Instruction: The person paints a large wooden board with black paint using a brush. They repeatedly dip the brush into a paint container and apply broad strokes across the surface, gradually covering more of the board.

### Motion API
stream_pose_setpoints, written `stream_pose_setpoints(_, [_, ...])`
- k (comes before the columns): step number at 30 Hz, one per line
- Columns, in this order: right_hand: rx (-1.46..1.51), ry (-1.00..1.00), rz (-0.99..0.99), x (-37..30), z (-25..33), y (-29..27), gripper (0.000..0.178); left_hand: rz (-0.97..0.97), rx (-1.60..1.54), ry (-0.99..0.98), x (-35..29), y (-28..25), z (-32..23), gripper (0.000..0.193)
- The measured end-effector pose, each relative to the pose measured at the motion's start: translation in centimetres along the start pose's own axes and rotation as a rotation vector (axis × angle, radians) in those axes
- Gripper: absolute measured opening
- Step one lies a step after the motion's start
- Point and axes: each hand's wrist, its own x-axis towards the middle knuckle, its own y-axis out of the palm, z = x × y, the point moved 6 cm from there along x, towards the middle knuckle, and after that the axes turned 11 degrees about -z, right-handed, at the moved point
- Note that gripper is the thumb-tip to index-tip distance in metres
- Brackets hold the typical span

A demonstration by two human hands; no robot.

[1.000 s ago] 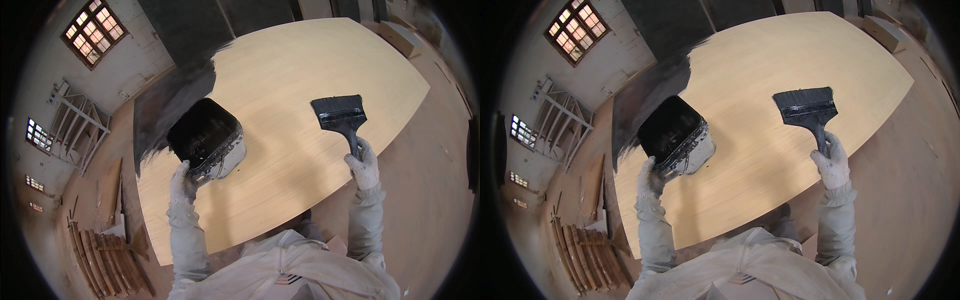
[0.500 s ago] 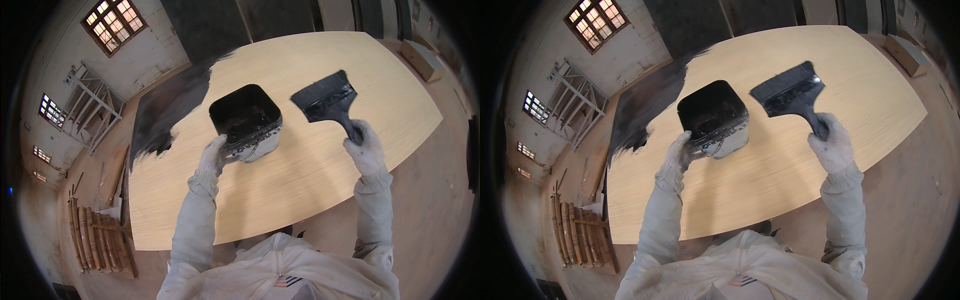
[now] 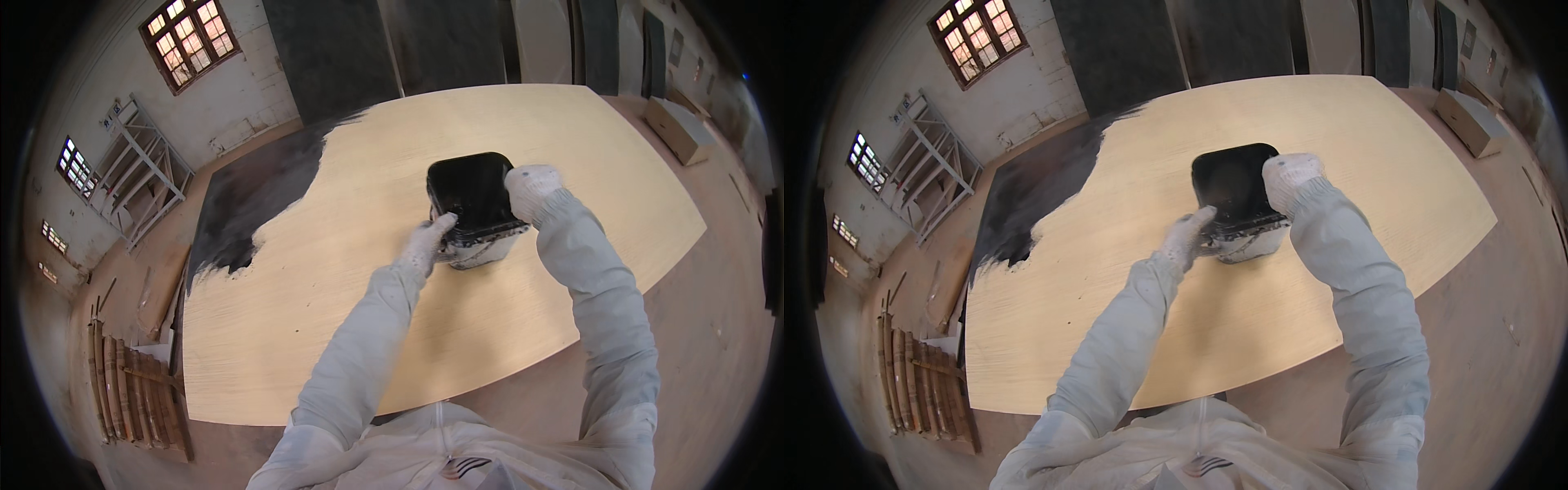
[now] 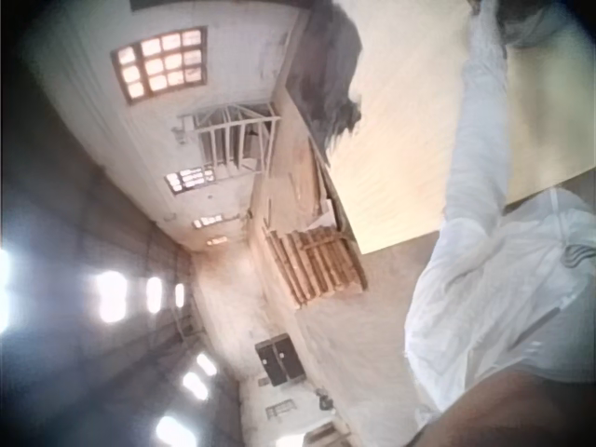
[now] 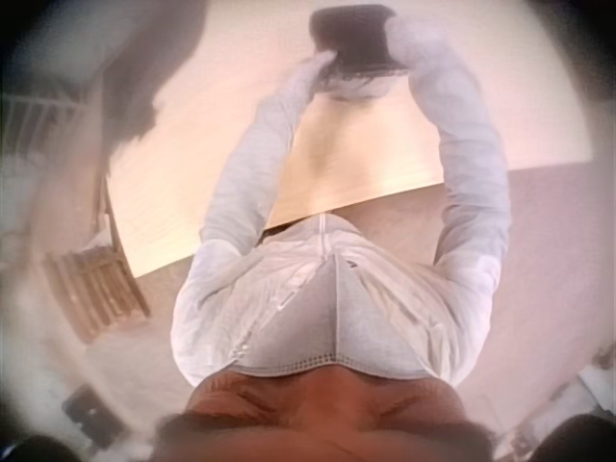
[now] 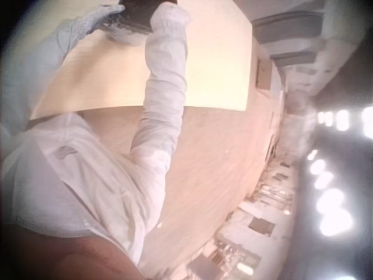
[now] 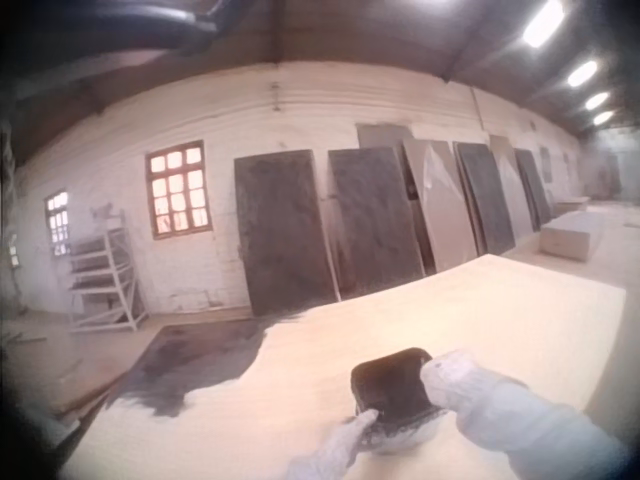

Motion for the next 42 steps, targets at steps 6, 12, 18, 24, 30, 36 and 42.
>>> stream_pose_setpoints(6, [-0.123,-0.066,0.199,4.1,-4.3,5.8,0.025,0.124,0.015,0.033,-0.5,8.2,-0.4,0.065])
stream_pose_setpoints(12, [-0.076,-0.061,0.226,7.6,-6.5,11.6,0.029,0.133,-0.05,0.146,2.0,11.2,1.5,0.056])
stream_pose_setpoints(18, [-0.066,0.046,0.218,8.3,-9.9,15.0,0.03,0.125,-0.045,0.161,1.3,13.2,1.4,0.06])
stream_pose_setpoints(24, [-0.167,-0.076,0.214,7.5,-9.7,9.6,0.043,0.175,-0.088,0.171,-0.2,9.2,2.0,0.058])
stream_pose_setpoints(30, [0.181,-0.036,0.027,4.7,-11.6,3.7,0.047,-0.225,0.374,0.224,-7.1,-1.8,3.2,0.06])
stream_pose_setpoints(36, [0.083,0.001,-0.044,3.4,-13.7,6.0,0.05,-0.467,0.48,0.148,-17.1,-19.8,5.6,0.052])
stream_pose_setpoints(42, [0.222,0.167,-0.332,2.4,-13.5,-0.6,0.054,-1.285,1.007,0.694,-33.7,-43.5,7.0,0.024])
